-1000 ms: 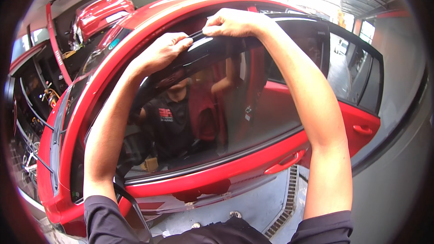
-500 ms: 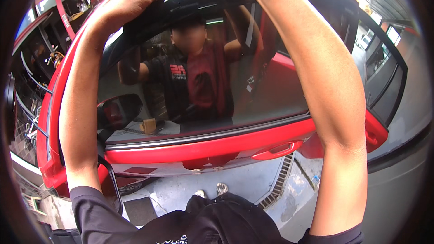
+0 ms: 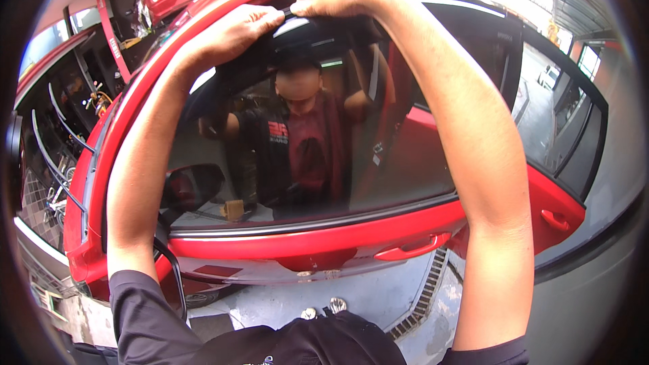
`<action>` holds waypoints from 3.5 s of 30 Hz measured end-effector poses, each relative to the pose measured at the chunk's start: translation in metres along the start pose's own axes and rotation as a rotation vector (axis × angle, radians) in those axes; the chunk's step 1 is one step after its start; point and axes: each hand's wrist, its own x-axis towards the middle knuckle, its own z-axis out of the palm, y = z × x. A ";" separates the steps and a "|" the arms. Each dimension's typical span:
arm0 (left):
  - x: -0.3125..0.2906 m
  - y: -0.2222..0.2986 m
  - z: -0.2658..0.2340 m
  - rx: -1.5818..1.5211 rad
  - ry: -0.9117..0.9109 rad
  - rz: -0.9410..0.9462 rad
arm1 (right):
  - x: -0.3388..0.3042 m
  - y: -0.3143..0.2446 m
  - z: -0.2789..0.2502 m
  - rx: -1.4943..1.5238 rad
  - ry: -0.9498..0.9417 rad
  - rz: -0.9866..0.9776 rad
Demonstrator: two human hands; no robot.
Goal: The person measures and installs black window visors onto the side windows of a red car. They use a utility knife to trim the visors, a squeegee to press them into place, and a spray bottle with a cloth to clean the windows before and after installation.
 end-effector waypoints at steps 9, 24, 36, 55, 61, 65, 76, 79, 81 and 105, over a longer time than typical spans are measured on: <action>-0.002 -0.003 0.014 -0.063 0.090 0.054 | -0.018 -0.010 0.007 -0.495 0.076 -0.275; 0.068 0.052 0.056 -0.370 -0.114 0.028 | -0.050 0.065 -0.024 -0.069 0.017 0.040; 0.074 0.042 0.050 -0.300 -0.049 0.069 | -0.072 0.114 -0.039 -0.020 0.137 -0.111; 0.080 0.094 0.036 -0.036 0.031 -0.026 | -0.071 0.086 -0.057 -0.075 0.211 -0.022; 0.118 0.124 0.045 0.051 0.033 0.090 | -0.093 0.174 -0.097 0.014 0.045 -0.159; 0.164 0.140 0.062 0.139 -0.012 0.038 | -0.097 0.194 -0.109 0.070 -0.081 -0.021; 0.149 0.145 0.085 0.048 -0.034 0.110 | -0.129 0.185 -0.104 0.079 -0.088 -0.036; 0.173 0.146 0.074 -0.103 -0.118 0.080 | -0.141 0.198 -0.123 0.119 -0.055 -0.096; 0.194 0.163 0.080 0.078 -0.088 0.078 | -0.150 0.216 -0.127 0.104 -0.019 -0.025; 0.268 0.234 0.133 0.056 -0.101 0.174 | -0.229 0.288 -0.079 1.083 0.386 0.084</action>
